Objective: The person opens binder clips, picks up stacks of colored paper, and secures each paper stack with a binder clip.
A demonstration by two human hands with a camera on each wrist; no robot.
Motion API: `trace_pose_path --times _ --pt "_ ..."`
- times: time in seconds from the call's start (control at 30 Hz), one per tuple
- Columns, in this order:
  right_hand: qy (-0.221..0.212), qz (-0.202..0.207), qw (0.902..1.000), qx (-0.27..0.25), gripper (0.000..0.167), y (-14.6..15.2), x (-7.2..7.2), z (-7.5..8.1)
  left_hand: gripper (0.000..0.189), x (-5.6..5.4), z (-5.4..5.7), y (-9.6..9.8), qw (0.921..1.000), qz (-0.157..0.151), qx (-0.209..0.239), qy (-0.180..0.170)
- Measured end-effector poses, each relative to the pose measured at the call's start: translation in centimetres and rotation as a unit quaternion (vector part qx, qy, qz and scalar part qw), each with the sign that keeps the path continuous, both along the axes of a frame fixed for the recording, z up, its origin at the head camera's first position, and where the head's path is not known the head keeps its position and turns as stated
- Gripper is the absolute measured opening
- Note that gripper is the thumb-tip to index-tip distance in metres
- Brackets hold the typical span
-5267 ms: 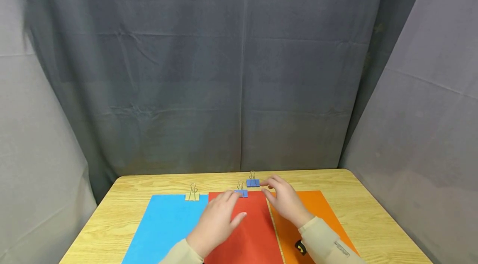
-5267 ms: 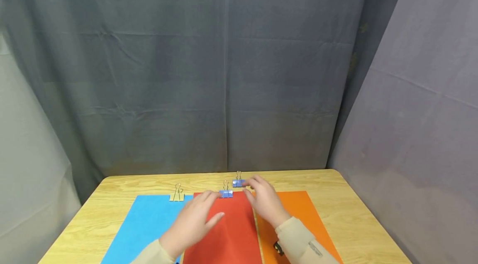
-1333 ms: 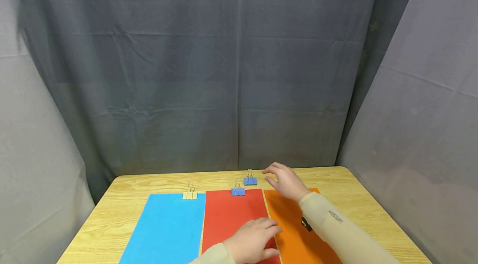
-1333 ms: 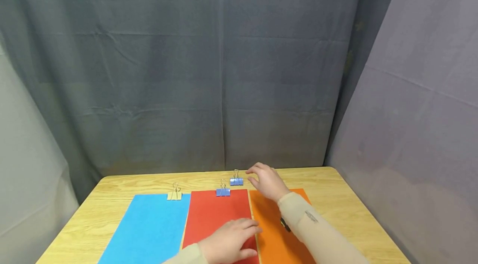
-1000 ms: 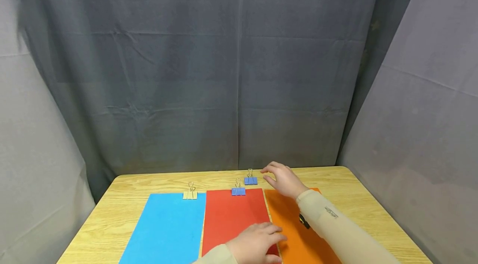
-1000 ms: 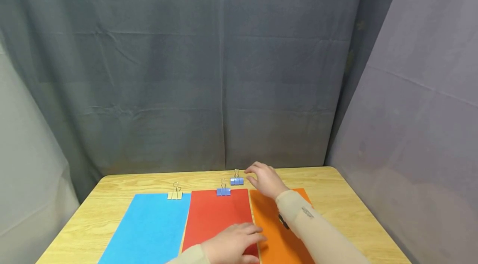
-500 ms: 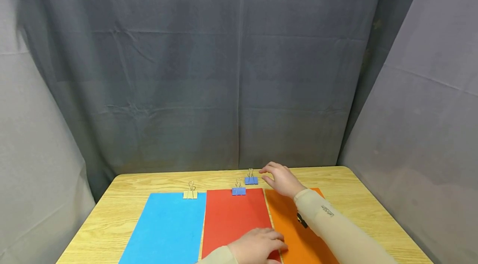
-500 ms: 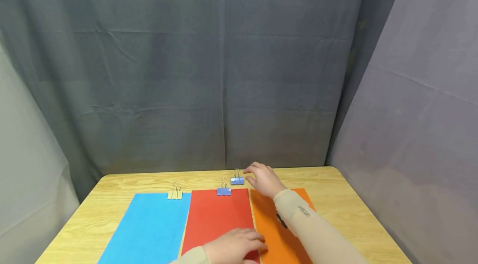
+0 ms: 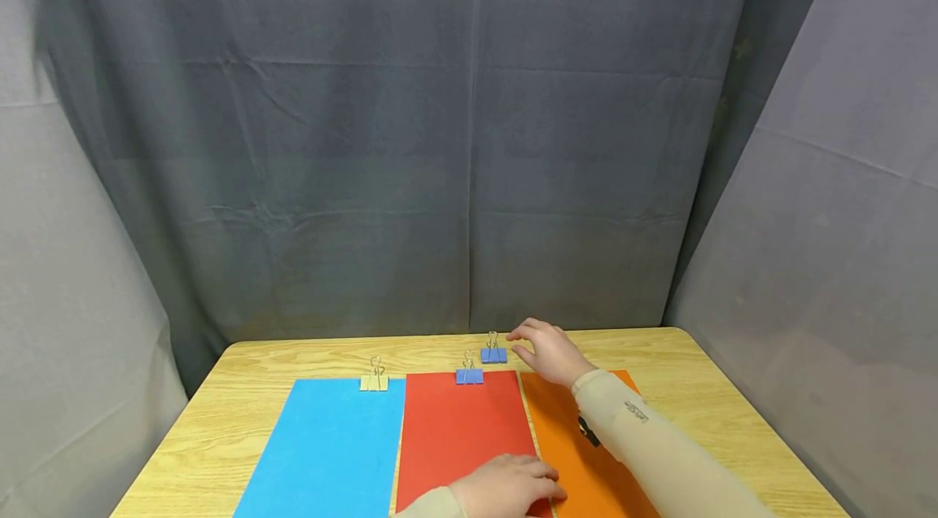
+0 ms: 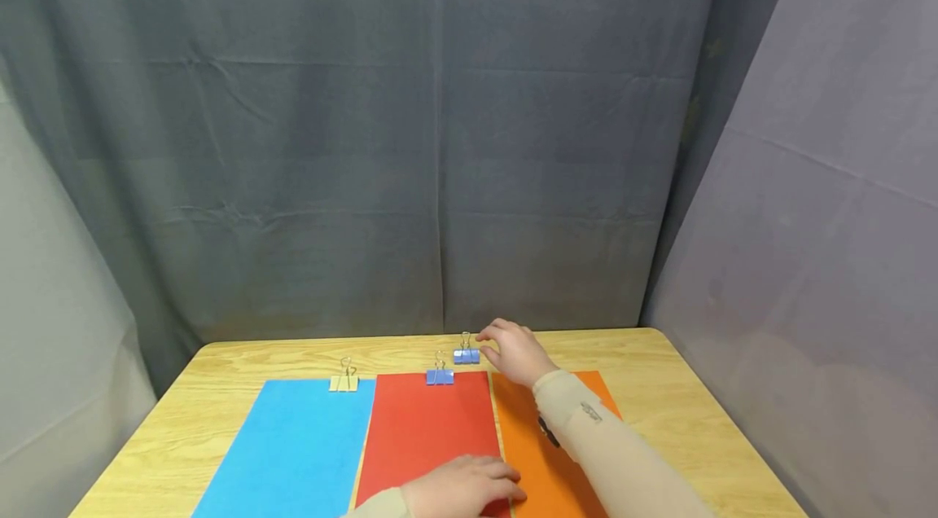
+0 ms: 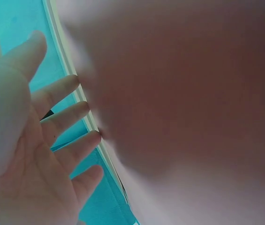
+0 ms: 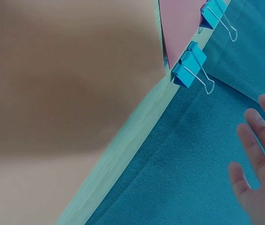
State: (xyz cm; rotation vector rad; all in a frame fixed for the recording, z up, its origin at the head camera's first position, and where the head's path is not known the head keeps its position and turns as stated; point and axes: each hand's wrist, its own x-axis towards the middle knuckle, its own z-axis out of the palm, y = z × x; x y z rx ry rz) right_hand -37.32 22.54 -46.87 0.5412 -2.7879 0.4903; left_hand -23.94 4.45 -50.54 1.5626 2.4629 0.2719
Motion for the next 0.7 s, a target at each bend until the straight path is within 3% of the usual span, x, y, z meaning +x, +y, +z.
trace_pose_path --times 0.3,0.53,0.7 --pt "-0.002 0.001 1.0 -0.004 0.024 -0.5 -0.5 0.0 0.038 -0.1 -0.3 0.1 1.0 0.001 -0.003 -0.003" --pt "-0.037 -0.01 0.9991 0.019 0.032 -1.2 -1.3 0.0 0.039 -0.2 -0.2 0.1 0.9993 0.005 -0.005 -0.036" --pt "-0.055 -0.016 0.998 0.026 0.036 -1.7 -2.5 -0.3 0.04 -0.3 -0.4 0.1 0.9993 -0.005 -0.009 -0.036"
